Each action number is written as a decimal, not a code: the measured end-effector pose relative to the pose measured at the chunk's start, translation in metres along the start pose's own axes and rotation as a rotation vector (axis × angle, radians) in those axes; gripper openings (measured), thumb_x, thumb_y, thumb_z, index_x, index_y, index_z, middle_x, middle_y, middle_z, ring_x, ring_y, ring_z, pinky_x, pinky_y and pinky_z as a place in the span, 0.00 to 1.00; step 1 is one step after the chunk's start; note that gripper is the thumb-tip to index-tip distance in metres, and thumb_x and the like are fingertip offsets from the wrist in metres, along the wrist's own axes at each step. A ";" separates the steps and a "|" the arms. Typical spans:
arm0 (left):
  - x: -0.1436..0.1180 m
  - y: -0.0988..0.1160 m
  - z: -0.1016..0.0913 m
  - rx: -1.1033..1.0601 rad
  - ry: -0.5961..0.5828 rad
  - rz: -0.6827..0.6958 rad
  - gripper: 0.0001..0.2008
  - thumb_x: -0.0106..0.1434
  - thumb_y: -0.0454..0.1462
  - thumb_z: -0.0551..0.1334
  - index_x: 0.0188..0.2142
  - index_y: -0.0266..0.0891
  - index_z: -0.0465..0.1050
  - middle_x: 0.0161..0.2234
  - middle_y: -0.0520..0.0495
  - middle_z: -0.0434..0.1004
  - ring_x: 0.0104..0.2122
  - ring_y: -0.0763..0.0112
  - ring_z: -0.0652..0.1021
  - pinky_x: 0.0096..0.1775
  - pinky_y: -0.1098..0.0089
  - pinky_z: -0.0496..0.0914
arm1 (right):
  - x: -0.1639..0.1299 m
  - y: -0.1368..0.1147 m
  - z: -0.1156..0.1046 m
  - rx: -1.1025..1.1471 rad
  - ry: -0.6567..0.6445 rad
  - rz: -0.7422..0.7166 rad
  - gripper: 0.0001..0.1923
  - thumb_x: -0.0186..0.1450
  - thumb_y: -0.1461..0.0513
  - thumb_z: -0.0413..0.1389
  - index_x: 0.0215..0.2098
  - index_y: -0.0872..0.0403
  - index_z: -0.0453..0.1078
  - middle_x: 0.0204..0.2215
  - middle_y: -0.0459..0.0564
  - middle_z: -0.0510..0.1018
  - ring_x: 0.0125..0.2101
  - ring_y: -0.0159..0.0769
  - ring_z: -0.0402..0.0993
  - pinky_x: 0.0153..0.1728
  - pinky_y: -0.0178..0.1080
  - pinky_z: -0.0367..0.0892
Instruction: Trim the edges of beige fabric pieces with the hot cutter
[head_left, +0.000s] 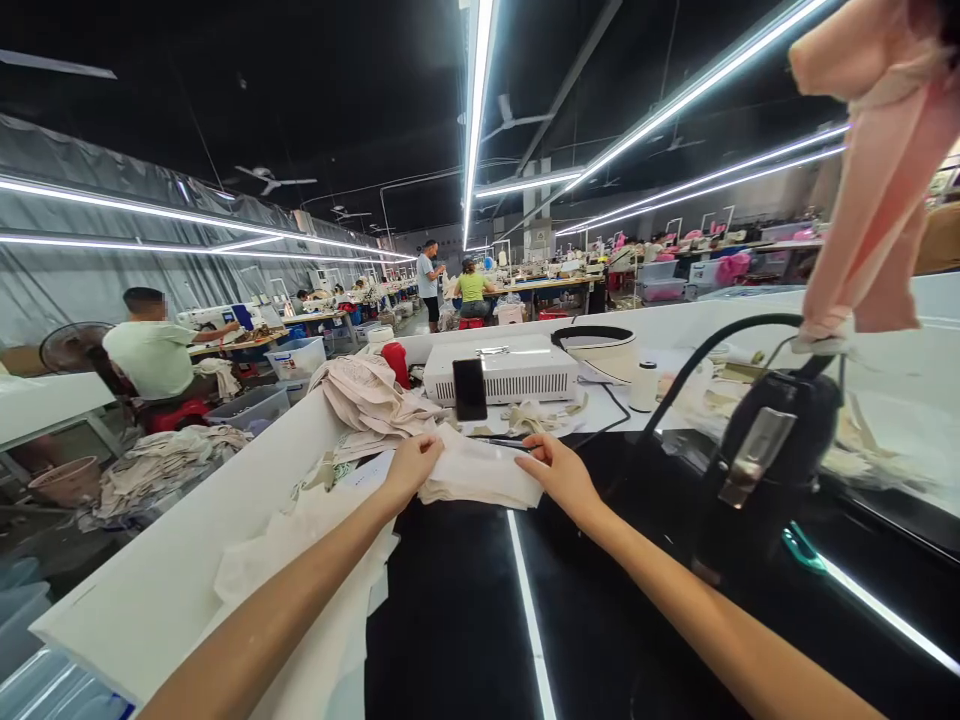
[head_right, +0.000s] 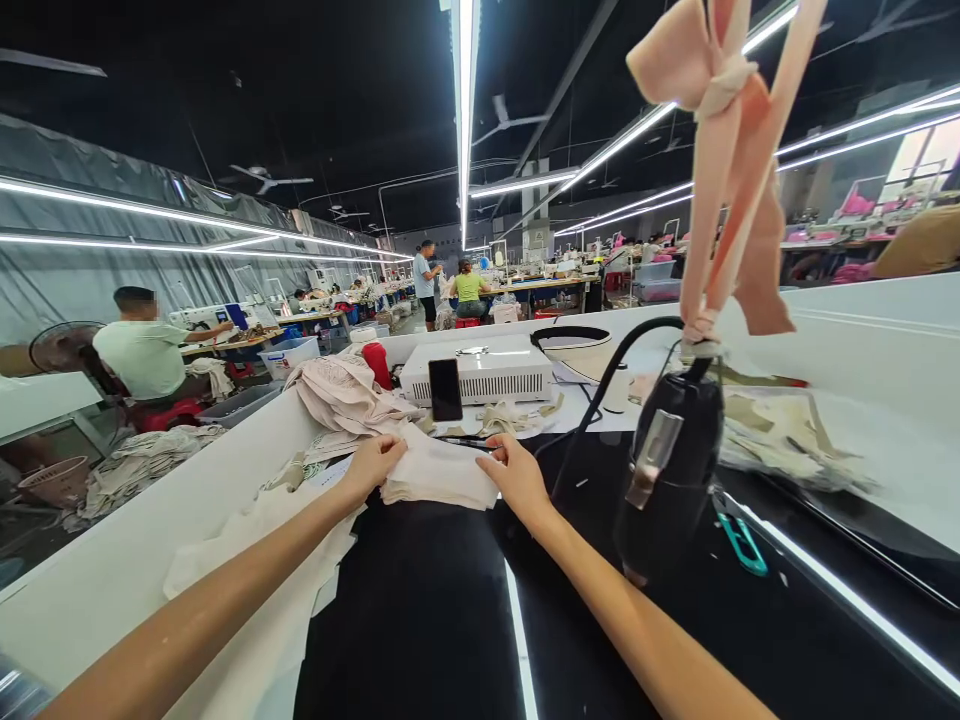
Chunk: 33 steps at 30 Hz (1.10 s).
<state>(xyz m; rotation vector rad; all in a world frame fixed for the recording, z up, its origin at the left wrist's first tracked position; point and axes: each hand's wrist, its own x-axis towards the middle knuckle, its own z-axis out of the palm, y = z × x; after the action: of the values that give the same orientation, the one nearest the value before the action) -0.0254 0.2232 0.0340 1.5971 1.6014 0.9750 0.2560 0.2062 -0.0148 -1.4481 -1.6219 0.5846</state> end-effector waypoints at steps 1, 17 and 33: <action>0.003 -0.004 0.000 0.028 0.002 -0.006 0.16 0.79 0.45 0.70 0.56 0.36 0.79 0.52 0.44 0.83 0.46 0.59 0.85 0.46 0.59 0.84 | 0.002 0.002 0.002 -0.023 -0.002 -0.003 0.16 0.79 0.54 0.66 0.59 0.55 0.77 0.53 0.54 0.84 0.46 0.43 0.85 0.48 0.49 0.84; 0.000 -0.018 -0.012 0.385 0.062 0.028 0.13 0.80 0.46 0.69 0.50 0.36 0.78 0.44 0.47 0.81 0.40 0.65 0.82 0.43 0.62 0.81 | -0.020 -0.028 0.012 -0.427 0.021 -0.239 0.17 0.79 0.55 0.66 0.62 0.53 0.77 0.64 0.57 0.80 0.61 0.52 0.80 0.62 0.60 0.78; -0.003 -0.002 -0.011 0.477 -0.183 0.644 0.35 0.63 0.71 0.55 0.46 0.47 0.78 0.52 0.48 0.87 0.59 0.41 0.81 0.67 0.43 0.69 | -0.049 -0.068 0.015 -0.576 -0.191 -0.205 0.16 0.79 0.56 0.66 0.60 0.54 0.78 0.60 0.56 0.83 0.57 0.49 0.83 0.58 0.57 0.81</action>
<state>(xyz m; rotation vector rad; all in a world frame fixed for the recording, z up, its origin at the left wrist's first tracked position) -0.0358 0.2202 0.0381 2.5494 1.2629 0.7381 0.2038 0.1475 0.0175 -1.6307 -2.1786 0.1383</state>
